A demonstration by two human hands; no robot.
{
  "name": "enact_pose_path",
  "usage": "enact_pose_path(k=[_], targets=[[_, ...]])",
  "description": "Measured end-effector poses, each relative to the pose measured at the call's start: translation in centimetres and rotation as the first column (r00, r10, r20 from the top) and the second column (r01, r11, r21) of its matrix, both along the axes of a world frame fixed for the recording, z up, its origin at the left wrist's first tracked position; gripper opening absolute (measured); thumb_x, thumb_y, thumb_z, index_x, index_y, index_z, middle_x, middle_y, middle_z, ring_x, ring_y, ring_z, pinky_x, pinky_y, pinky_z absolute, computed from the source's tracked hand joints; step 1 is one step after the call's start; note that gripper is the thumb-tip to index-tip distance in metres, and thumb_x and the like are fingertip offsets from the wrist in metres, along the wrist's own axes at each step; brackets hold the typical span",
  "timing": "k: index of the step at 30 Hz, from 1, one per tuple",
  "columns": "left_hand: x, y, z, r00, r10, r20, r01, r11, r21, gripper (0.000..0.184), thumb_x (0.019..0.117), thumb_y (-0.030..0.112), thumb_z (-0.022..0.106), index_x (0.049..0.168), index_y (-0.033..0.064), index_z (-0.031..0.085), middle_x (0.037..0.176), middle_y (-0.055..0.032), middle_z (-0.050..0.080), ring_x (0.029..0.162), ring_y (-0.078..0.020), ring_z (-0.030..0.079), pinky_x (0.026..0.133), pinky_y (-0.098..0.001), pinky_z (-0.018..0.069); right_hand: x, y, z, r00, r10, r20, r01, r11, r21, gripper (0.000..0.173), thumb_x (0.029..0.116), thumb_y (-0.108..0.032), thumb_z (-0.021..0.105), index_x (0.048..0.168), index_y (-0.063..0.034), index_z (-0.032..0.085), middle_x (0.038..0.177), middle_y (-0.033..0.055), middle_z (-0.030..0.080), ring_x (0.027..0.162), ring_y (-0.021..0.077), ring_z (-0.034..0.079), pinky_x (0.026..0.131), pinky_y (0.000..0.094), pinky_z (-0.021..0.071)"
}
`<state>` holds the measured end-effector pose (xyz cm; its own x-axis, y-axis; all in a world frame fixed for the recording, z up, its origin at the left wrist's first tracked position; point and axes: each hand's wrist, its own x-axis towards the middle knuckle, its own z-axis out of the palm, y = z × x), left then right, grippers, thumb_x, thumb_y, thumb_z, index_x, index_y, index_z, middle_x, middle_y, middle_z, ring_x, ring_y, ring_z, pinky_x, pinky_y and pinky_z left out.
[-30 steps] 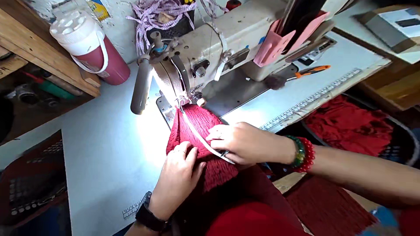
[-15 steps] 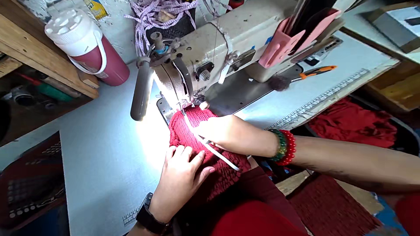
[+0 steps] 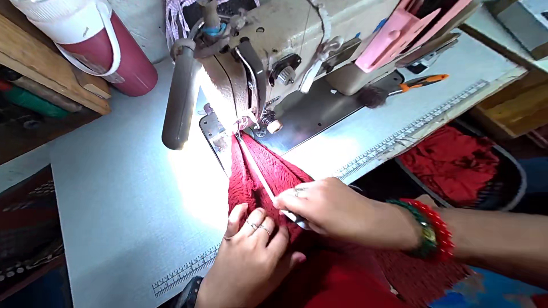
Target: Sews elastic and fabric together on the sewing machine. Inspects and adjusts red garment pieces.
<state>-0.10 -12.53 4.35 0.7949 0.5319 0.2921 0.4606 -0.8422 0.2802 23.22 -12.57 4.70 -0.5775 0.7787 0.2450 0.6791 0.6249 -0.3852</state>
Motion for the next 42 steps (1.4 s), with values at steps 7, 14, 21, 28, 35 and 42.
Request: enact_pose_path(k=[7, 14, 21, 28, 35, 42], targets=[[0.0, -1.8, -1.1, 0.991, 0.087, -0.103, -0.085, 0.996, 0.021, 0.056, 0.0980, 0.065, 0.046, 0.110, 0.0189, 0.075, 0.088, -0.0009, 0.069, 0.094, -0.0225, 0.064, 0.101, -0.0498, 0.0372, 1.4, -2.4, -1.0, 0.999, -0.036, 0.019, 0.037, 0.998, -0.052, 0.017, 0.0978, -0.014, 0.053, 0.099, -0.0140, 0.070, 0.101, 0.0028, 0.072, 0.088, 0.0200, 0.070, 0.059, 0.0338, 0.0544], [-0.3, -1.9, -1.4, 0.989, 0.096, -0.109, -0.093, 0.995, 0.033, 0.051, 0.0988, 0.065, 0.045, 0.107, 0.0243, 0.075, 0.102, -0.0014, 0.067, 0.100, -0.0219, 0.061, 0.100, -0.0485, 0.0348, 1.1, -2.4, -1.2, 0.999, -0.037, 0.034, 0.037, 0.999, -0.001, 0.019, 0.1018, -0.017, 0.052, 0.101, -0.0150, 0.071, 0.108, 0.0015, 0.076, 0.076, 0.0194, 0.067, 0.053, 0.0321, 0.0483], [-0.6, -1.4, -1.4, 0.984, 0.094, -0.149, -0.085, 0.994, 0.063, 0.048, 0.0985, 0.064, 0.046, 0.105, 0.0240, 0.071, 0.102, 0.0032, 0.069, 0.100, -0.0178, 0.061, 0.098, -0.0471, 0.0332, 1.5, -2.7, -0.8, 0.990, -0.005, 0.139, -0.002, 0.998, 0.055, 0.019, 0.1006, -0.007, 0.050, 0.101, -0.0105, 0.070, 0.101, 0.0054, 0.074, 0.075, 0.0226, 0.066, 0.050, 0.0323, 0.0459], [-0.4, -1.5, -1.5, 0.984, 0.107, -0.140, -0.099, 0.993, 0.056, 0.065, 0.0963, 0.071, 0.043, 0.134, 0.0238, 0.067, 0.093, 0.0021, 0.065, 0.094, -0.0196, 0.056, 0.099, -0.0459, 0.0288, 1.6, -2.7, -0.7, 0.985, 0.007, 0.173, -0.020, 0.997, 0.077, 0.023, 0.1010, -0.006, 0.048, 0.103, -0.0088, 0.071, 0.104, 0.0066, 0.075, 0.071, 0.0210, 0.064, 0.047, 0.0309, 0.0403], [0.1, -1.4, -1.5, 0.976, 0.122, -0.178, -0.112, 0.992, 0.067, 0.069, 0.0951, 0.074, 0.041, 0.130, 0.0222, 0.070, 0.092, 0.0000, 0.064, 0.094, -0.0212, 0.056, 0.099, -0.0469, 0.0292, 1.6, -2.7, -0.7, 0.983, 0.020, 0.181, -0.035, 0.996, 0.080, 0.022, 0.1015, -0.005, 0.047, 0.101, -0.0084, 0.069, 0.103, 0.0066, 0.075, 0.072, 0.0205, 0.064, 0.047, 0.0306, 0.0402], [0.8, -1.1, -1.4, 0.968, 0.156, -0.196, -0.142, 0.986, 0.084, 0.079, 0.0912, 0.079, 0.040, 0.127, 0.0164, 0.072, 0.095, -0.0037, 0.065, 0.092, -0.0238, 0.058, 0.097, -0.0496, 0.0328, 1.7, -2.6, -0.9, 0.990, 0.014, 0.143, -0.024, 0.998, 0.065, 0.020, 0.0998, -0.005, 0.050, 0.100, -0.0088, 0.069, 0.100, 0.0063, 0.074, 0.072, 0.0214, 0.064, 0.046, 0.0310, 0.0414]])
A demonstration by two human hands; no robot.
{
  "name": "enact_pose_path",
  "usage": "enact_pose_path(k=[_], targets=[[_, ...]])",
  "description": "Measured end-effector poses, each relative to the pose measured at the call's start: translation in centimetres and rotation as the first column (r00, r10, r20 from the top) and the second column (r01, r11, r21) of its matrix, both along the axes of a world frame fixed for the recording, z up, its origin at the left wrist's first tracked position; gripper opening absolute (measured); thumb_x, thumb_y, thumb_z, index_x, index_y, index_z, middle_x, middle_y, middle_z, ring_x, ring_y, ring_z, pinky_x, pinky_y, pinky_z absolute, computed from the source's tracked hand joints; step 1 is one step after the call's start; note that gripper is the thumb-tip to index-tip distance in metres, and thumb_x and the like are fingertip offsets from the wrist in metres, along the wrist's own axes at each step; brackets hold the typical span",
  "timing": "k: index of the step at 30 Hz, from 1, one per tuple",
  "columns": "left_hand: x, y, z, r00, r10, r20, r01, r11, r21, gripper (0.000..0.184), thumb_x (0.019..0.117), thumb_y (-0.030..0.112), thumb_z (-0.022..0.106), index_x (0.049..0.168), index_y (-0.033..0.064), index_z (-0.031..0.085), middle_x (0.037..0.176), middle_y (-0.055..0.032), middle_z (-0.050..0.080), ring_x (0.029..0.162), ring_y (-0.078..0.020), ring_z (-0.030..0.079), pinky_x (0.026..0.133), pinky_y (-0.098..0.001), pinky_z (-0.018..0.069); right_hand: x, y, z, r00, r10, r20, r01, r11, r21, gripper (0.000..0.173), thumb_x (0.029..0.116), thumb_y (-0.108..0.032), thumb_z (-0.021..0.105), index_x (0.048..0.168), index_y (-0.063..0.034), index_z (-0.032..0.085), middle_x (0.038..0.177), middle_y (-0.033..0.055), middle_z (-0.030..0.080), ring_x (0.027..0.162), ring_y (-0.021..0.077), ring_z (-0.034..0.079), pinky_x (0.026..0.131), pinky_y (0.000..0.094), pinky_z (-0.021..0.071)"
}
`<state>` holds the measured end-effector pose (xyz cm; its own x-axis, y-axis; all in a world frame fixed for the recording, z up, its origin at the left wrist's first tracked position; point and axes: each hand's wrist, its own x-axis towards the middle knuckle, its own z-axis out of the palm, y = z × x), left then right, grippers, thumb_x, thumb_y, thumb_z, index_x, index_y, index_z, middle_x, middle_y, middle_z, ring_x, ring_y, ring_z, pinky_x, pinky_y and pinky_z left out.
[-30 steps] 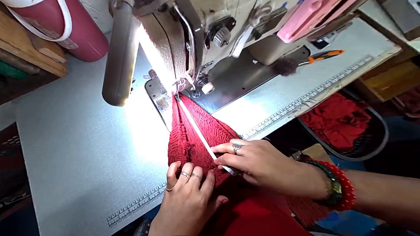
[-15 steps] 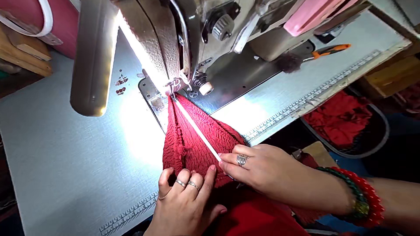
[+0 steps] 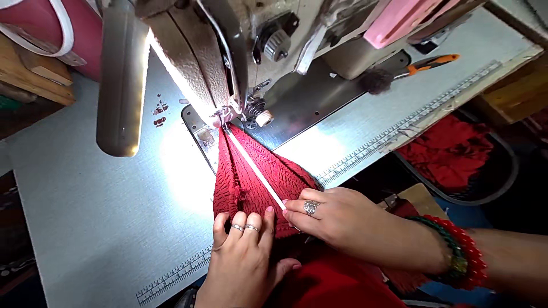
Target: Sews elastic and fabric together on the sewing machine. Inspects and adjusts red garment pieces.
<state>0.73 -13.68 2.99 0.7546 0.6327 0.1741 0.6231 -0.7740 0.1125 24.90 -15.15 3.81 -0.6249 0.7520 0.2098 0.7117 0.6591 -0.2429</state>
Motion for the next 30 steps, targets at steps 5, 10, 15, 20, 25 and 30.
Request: enact_pose_path(k=[5, 10, 15, 20, 25, 30], targets=[[0.0, 0.2, -0.1, 1.000, -0.006, 0.010, 0.007, 1.000, -0.008, 0.076, 0.0919, 0.078, 0.041, 0.126, 0.0179, 0.072, 0.095, -0.0046, 0.064, 0.091, -0.0239, 0.058, 0.097, -0.0500, 0.0347, -0.3, 0.7, -0.2, 0.981, -0.078, -0.176, 0.061, 0.993, -0.099, 0.020, 0.1004, -0.013, 0.052, 0.102, -0.0146, 0.072, 0.123, 0.0021, 0.072, 0.089, 0.0212, 0.069, 0.060, 0.0339, 0.0527], [-0.2, 0.2, -0.1, 1.000, -0.011, 0.016, 0.012, 1.000, -0.012, 0.072, 0.0915, 0.078, 0.042, 0.120, 0.0196, 0.074, 0.097, -0.0052, 0.065, 0.093, -0.0244, 0.060, 0.097, -0.0517, 0.0361, -0.6, 0.8, -0.7, 0.986, -0.043, -0.164, 0.031, 0.997, -0.072, 0.022, 0.0995, -0.015, 0.051, 0.105, -0.0194, 0.072, 0.102, -0.0024, 0.075, 0.075, 0.0190, 0.063, 0.052, 0.0323, 0.0437], [-0.5, 0.5, 0.0, 0.997, -0.034, 0.070, 0.039, 0.996, -0.084, 0.065, 0.0930, 0.074, 0.046, 0.119, 0.0209, 0.075, 0.100, -0.0016, 0.068, 0.096, -0.0215, 0.063, 0.101, -0.0543, 0.0370, -0.3, 1.0, -0.5, 0.984, -0.043, -0.175, 0.015, 0.987, -0.158, 0.026, 0.0949, -0.015, 0.053, 0.109, -0.0213, 0.074, 0.074, 0.0000, 0.059, 0.068, 0.0190, 0.058, 0.050, 0.0330, 0.0405], [-0.7, 0.9, 0.3, 0.990, -0.004, 0.141, 0.026, 0.988, -0.155, 0.060, 0.0948, 0.069, 0.050, 0.115, 0.0159, 0.070, 0.102, 0.0000, 0.071, 0.101, -0.0189, 0.065, 0.102, -0.0532, 0.0370, -0.3, 1.0, -0.2, 0.992, -0.009, -0.125, -0.010, 0.988, -0.151, 0.023, 0.0952, -0.016, 0.053, 0.105, -0.0201, 0.073, 0.075, 0.0001, 0.058, 0.068, 0.0192, 0.057, 0.049, 0.0326, 0.0389], [-0.5, 1.0, -0.1, 0.990, -0.001, 0.141, 0.026, 0.984, -0.176, 0.073, 0.0943, 0.070, 0.051, 0.136, 0.0122, 0.065, 0.105, -0.0027, 0.070, 0.100, -0.0205, 0.064, 0.102, -0.0544, 0.0372, -0.5, 0.9, 0.2, 0.992, 0.030, -0.126, -0.046, 0.991, -0.125, 0.017, 0.0950, -0.015, 0.053, 0.098, -0.0187, 0.069, 0.070, -0.0016, 0.055, 0.066, 0.0178, 0.055, 0.048, 0.0318, 0.0359], [-0.2, 1.0, -0.3, 0.996, -0.006, 0.087, 0.019, 0.990, -0.137, 0.073, 0.0940, 0.072, 0.047, 0.133, 0.0138, 0.068, 0.104, -0.0040, 0.069, 0.099, -0.0230, 0.063, 0.100, -0.0551, 0.0386, -0.5, 0.8, 0.0, 0.993, 0.031, -0.114, -0.045, 0.991, -0.126, 0.017, 0.0959, -0.015, 0.053, 0.100, -0.0182, 0.070, 0.071, -0.0007, 0.055, 0.066, 0.0185, 0.055, 0.047, 0.0322, 0.0361]])
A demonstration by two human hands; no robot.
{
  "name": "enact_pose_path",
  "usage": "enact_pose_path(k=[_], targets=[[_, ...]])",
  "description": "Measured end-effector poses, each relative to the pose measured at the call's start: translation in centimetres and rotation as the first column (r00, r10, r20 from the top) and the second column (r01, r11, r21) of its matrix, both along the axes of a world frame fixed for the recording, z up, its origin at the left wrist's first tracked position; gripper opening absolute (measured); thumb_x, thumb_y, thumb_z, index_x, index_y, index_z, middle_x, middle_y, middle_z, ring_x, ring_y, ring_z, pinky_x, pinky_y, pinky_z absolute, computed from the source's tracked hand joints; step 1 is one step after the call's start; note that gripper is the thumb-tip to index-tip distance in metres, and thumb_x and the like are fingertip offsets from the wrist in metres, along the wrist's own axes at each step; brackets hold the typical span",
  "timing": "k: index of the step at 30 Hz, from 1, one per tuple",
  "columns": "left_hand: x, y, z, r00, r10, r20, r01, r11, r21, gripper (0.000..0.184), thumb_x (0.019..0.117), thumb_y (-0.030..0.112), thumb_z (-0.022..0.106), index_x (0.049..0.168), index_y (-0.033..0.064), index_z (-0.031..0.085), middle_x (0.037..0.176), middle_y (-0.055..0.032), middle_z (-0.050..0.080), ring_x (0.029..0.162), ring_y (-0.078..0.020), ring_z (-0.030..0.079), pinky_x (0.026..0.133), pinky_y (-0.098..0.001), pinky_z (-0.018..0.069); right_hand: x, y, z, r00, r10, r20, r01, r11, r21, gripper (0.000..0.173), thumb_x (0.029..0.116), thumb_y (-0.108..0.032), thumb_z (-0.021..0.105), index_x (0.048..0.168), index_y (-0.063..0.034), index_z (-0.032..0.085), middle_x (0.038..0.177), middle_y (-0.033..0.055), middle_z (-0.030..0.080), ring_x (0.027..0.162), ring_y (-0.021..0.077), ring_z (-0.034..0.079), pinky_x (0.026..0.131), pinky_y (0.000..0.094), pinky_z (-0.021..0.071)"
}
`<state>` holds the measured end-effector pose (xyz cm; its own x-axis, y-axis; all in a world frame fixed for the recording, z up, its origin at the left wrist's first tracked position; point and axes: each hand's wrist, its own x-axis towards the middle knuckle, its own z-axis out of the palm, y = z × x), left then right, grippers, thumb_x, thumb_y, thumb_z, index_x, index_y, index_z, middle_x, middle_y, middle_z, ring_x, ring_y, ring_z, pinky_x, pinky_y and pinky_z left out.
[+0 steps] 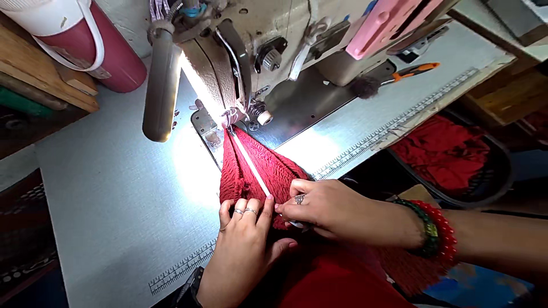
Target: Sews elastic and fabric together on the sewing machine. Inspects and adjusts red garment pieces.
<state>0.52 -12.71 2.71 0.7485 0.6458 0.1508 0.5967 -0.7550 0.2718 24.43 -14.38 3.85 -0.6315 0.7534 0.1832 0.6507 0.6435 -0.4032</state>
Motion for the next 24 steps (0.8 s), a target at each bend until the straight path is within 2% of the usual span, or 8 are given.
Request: enact_pose_path(k=[3, 5, 8, 9, 14, 19, 24], targets=[[0.2, 0.1, -0.1, 1.000, 0.005, -0.008, -0.005, 1.000, 0.017, 0.072, 0.0934, 0.072, 0.048, 0.131, 0.0144, 0.069, 0.103, -0.0046, 0.069, 0.098, -0.0234, 0.063, 0.099, -0.0545, 0.0389, 0.1, 0.0, -0.2, 1.000, -0.006, 0.009, 0.006, 1.000, 0.006, 0.017, 0.0947, -0.015, 0.054, 0.099, -0.0181, 0.069, 0.070, -0.0010, 0.055, 0.067, 0.0191, 0.056, 0.047, 0.0326, 0.0362], [0.3, 0.0, -0.3, 1.000, 0.017, -0.005, -0.017, 0.998, 0.054, 0.071, 0.0934, 0.073, 0.048, 0.131, 0.0164, 0.070, 0.108, -0.0054, 0.068, 0.100, -0.0231, 0.063, 0.098, -0.0527, 0.0392, 0.1, 0.0, -0.3, 1.000, -0.010, 0.008, 0.010, 1.000, 0.012, 0.017, 0.0945, -0.014, 0.053, 0.100, -0.0181, 0.069, 0.069, -0.0016, 0.056, 0.067, 0.0191, 0.056, 0.047, 0.0325, 0.0364], [0.3, -0.2, -0.5, 0.998, 0.026, -0.052, -0.019, 0.993, 0.116, 0.070, 0.0944, 0.074, 0.042, 0.127, 0.0202, 0.072, 0.137, -0.0014, 0.065, 0.106, -0.0212, 0.061, 0.094, -0.0479, 0.0377, 0.2, -0.2, -0.5, 1.000, -0.020, -0.010, 0.020, 1.000, 0.023, 0.018, 0.0951, -0.015, 0.053, 0.100, -0.0183, 0.070, 0.070, -0.0010, 0.055, 0.065, 0.0180, 0.054, 0.047, 0.0317, 0.0358], [0.3, -0.3, -0.6, 0.997, 0.026, -0.068, -0.017, 0.992, 0.126, 0.070, 0.0947, 0.074, 0.040, 0.128, 0.0209, 0.072, 0.141, 0.0001, 0.063, 0.105, -0.0208, 0.061, 0.092, -0.0472, 0.0367, 0.3, -0.2, -0.5, 1.000, -0.025, -0.014, 0.025, 0.999, 0.025, 0.019, 0.0948, -0.015, 0.053, 0.100, -0.0187, 0.070, 0.071, -0.0010, 0.055, 0.064, 0.0175, 0.054, 0.046, 0.0314, 0.0356], [0.5, 0.0, -0.7, 0.997, 0.045, -0.062, -0.035, 0.988, 0.151, 0.071, 0.0934, 0.076, 0.040, 0.130, 0.0234, 0.071, 0.139, 0.0000, 0.065, 0.107, -0.0200, 0.062, 0.092, -0.0475, 0.0367, 0.6, 0.1, -0.8, 0.998, -0.031, -0.050, 0.033, 0.999, 0.031, 0.018, 0.0950, -0.016, 0.053, 0.098, -0.0196, 0.071, 0.070, -0.0022, 0.054, 0.063, 0.0154, 0.053, 0.046, 0.0299, 0.0349], [0.6, 1.0, -0.7, 0.998, 0.055, -0.040, -0.050, 0.993, 0.109, 0.069, 0.0936, 0.074, 0.043, 0.131, 0.0244, 0.071, 0.140, 0.0005, 0.064, 0.106, -0.0201, 0.062, 0.091, -0.0492, 0.0363, 0.7, 1.0, -0.8, 0.997, -0.040, -0.060, 0.043, 0.998, 0.036, 0.017, 0.0954, -0.016, 0.053, 0.097, -0.0187, 0.070, 0.069, -0.0018, 0.052, 0.063, 0.0163, 0.053, 0.045, 0.0303, 0.0346], [0.5, 2.3, -0.6, 0.998, 0.063, 0.004, -0.063, 0.996, 0.062, 0.063, 0.0938, 0.072, 0.047, 0.132, 0.0268, 0.070, 0.135, -0.0071, 0.065, 0.110, -0.0219, 0.063, 0.091, -0.0516, 0.0376, 0.8, 1.9, -0.7, 0.998, -0.043, -0.051, 0.046, 0.998, 0.051, 0.017, 0.0926, -0.012, 0.056, 0.099, -0.0178, 0.070, 0.068, -0.0012, 0.053, 0.065, 0.0186, 0.056, 0.046, 0.0316, 0.0364]])
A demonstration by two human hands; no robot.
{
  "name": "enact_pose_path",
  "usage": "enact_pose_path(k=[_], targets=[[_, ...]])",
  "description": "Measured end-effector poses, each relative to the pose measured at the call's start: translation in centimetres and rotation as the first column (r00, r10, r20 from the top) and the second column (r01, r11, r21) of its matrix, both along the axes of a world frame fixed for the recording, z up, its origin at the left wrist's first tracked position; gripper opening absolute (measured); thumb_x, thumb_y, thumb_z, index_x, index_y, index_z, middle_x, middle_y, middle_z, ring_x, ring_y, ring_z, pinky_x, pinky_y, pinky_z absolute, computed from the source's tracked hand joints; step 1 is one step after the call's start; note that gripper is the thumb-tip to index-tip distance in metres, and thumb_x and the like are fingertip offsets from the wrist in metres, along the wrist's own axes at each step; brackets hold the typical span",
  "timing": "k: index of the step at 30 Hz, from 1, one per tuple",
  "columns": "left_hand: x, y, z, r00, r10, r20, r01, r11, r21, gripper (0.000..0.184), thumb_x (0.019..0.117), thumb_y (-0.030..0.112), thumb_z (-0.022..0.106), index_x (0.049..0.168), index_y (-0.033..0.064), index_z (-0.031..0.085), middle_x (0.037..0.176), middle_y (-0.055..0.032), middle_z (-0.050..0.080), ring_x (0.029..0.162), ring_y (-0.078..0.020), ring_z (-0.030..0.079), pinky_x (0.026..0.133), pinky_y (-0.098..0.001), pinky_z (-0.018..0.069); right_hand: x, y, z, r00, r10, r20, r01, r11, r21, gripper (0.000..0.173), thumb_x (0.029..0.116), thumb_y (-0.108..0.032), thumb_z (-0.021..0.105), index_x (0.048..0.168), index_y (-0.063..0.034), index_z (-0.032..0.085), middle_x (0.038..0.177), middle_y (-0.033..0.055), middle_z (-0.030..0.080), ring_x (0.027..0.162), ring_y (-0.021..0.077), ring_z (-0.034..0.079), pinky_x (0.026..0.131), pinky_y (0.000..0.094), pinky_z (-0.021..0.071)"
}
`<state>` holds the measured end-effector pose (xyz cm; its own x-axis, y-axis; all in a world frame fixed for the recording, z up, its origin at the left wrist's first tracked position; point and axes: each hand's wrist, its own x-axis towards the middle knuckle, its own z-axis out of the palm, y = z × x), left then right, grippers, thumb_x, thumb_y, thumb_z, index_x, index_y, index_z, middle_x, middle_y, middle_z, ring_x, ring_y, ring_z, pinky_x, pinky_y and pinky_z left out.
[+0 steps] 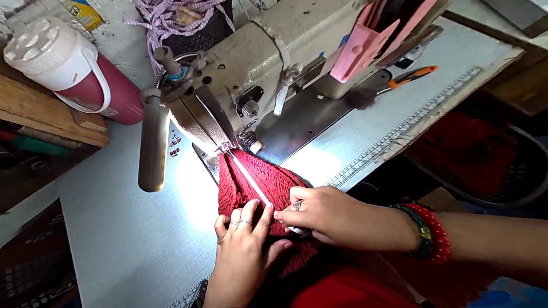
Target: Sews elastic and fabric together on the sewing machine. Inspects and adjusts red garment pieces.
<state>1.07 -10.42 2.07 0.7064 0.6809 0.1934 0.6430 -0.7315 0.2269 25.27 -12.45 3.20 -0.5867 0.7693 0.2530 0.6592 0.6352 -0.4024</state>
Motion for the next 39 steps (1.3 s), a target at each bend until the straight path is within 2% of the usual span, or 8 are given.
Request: enact_pose_path(k=[4, 19, 24, 28, 34, 36, 38, 39], targets=[[-0.1, 1.2, 0.1, 1.000, 0.008, 0.013, -0.008, 1.000, -0.026, 0.060, 0.0945, 0.071, 0.048, 0.132, 0.0291, 0.070, 0.134, -0.0093, 0.064, 0.116, -0.0235, 0.062, 0.093, -0.0543, 0.0381, -0.1, 0.9, -0.1, 1.000, -0.008, 0.015, 0.007, 1.000, 0.015, 0.020, 0.0921, -0.011, 0.056, 0.103, -0.0173, 0.072, 0.066, -0.0019, 0.053, 0.066, 0.0190, 0.056, 0.048, 0.0322, 0.0376], [-0.7, 6.3, 0.0, 0.999, 0.044, -0.001, -0.044, 0.998, -0.052, 0.057, 0.0981, 0.068, 0.046, 0.135, 0.0302, 0.068, 0.135, -0.0122, 0.063, 0.122, -0.0282, 0.059, 0.098, -0.0592, 0.0377, -0.6, 5.9, -0.7, 1.000, -0.021, 0.015, 0.020, 0.996, 0.090, 0.020, 0.0945, -0.016, 0.053, 0.098, -0.0153, 0.072, 0.073, 0.0029, 0.057, 0.070, 0.0223, 0.059, 0.051, 0.0346, 0.0420], [-1.0, 8.3, 0.0, 0.999, 0.045, -0.018, -0.046, 0.998, -0.040, 0.058, 0.0994, 0.067, 0.043, 0.136, 0.0292, 0.067, 0.134, -0.0110, 0.063, 0.121, -0.0278, 0.059, 0.098, -0.0588, 0.0374, -0.9, 7.6, -0.7, 1.000, -0.023, 0.003, 0.023, 0.999, 0.029, 0.023, 0.0940, -0.015, 0.053, 0.104, -0.0158, 0.073, 0.080, 0.0047, 0.064, 0.079, 0.0249, 0.064, 0.058, 0.0385, 0.0492], [-1.2, 9.8, -0.2, 0.998, 0.054, -0.026, -0.055, 0.998, -0.034, 0.058, 0.0997, 0.066, 0.042, 0.139, 0.0304, 0.065, 0.135, -0.0108, 0.062, 0.123, -0.0277, 0.058, 0.099, -0.0579, 0.0369, -1.4, 9.2, -0.1, 0.996, -0.045, 0.080, 0.049, 0.998, -0.042, 0.016, 0.0929, -0.011, 0.057, 0.099, -0.0136, 0.072, 0.083, 0.0081, 0.065, 0.082, 0.0292, 0.066, 0.060, 0.0438, 0.0519], [-1.7, 11.4, -0.8, 1.000, 0.026, 0.011, -0.026, 1.000, -0.015, 0.052, 0.1006, 0.062, 0.046, 0.137, 0.0313, 0.066, 0.137, -0.0069, 0.063, 0.127, -0.0244, 0.055, 0.102, -0.0561, 0.0337, -1.8, 9.9, -0.9, 0.994, -0.092, 0.060, 0.092, 0.996, 0.005, 0.022, 0.0928, -0.012, 0.060, 0.108, -0.0174, 0.075, 0.086, 0.0086, 0.067, 0.080, 0.0284, 0.067, 0.058, 0.0436, 0.0524], [-1.6, 11.3, -0.9, 1.000, 0.018, 0.010, -0.018, 1.000, 0.005, 0.051, 0.1009, 0.062, 0.046, 0.137, 0.0327, 0.067, 0.137, -0.0062, 0.063, 0.128, -0.0244, 0.055, 0.101, -0.0565, 0.0335, -1.5, 9.1, -1.2, 0.997, -0.083, 0.008, 0.083, 0.995, 0.052, 0.026, 0.0977, -0.014, 0.055, 0.114, -0.0193, 0.075, 0.098, 0.0054, 0.071, 0.092, 0.0254, 0.069, 0.067, 0.0413, 0.0558], [-1.6, 11.1, -0.9, 1.000, 0.012, 0.004, -0.012, 1.000, 0.009, 0.048, 0.1017, 0.061, 0.045, 0.135, 0.0340, 0.067, 0.137, -0.0058, 0.063, 0.127, -0.0243, 0.055, 0.102, -0.0566, 0.0337, -0.1, 7.1, -1.2, 0.991, -0.099, -0.094, 0.113, 0.982, 0.150, 0.029, 0.1012, -0.014, 0.052, 0.118, -0.0210, 0.075, 0.125, -0.0010, 0.073, 0.119, 0.0188, 0.066, 0.091, 0.0375, 0.0576], [-1.7, 11.1, -0.8, 1.000, 0.010, 0.008, -0.010, 1.000, 0.007, 0.047, 0.1018, 0.060, 0.046, 0.135, 0.0344, 0.067, 0.136, -0.0054, 0.063, 0.127, -0.0244, 0.055, 0.102, -0.0567, 0.0341, 1.3, 6.0, -0.9, 0.975, -0.145, -0.167, 0.179, 0.962, 0.206, 0.028, 0.1022, -0.014, 0.052, 0.116, -0.0211, 0.075, 0.129, -0.0008, 0.072, 0.122, 0.0177, 0.065, 0.094, 0.0377, 0.0571]])
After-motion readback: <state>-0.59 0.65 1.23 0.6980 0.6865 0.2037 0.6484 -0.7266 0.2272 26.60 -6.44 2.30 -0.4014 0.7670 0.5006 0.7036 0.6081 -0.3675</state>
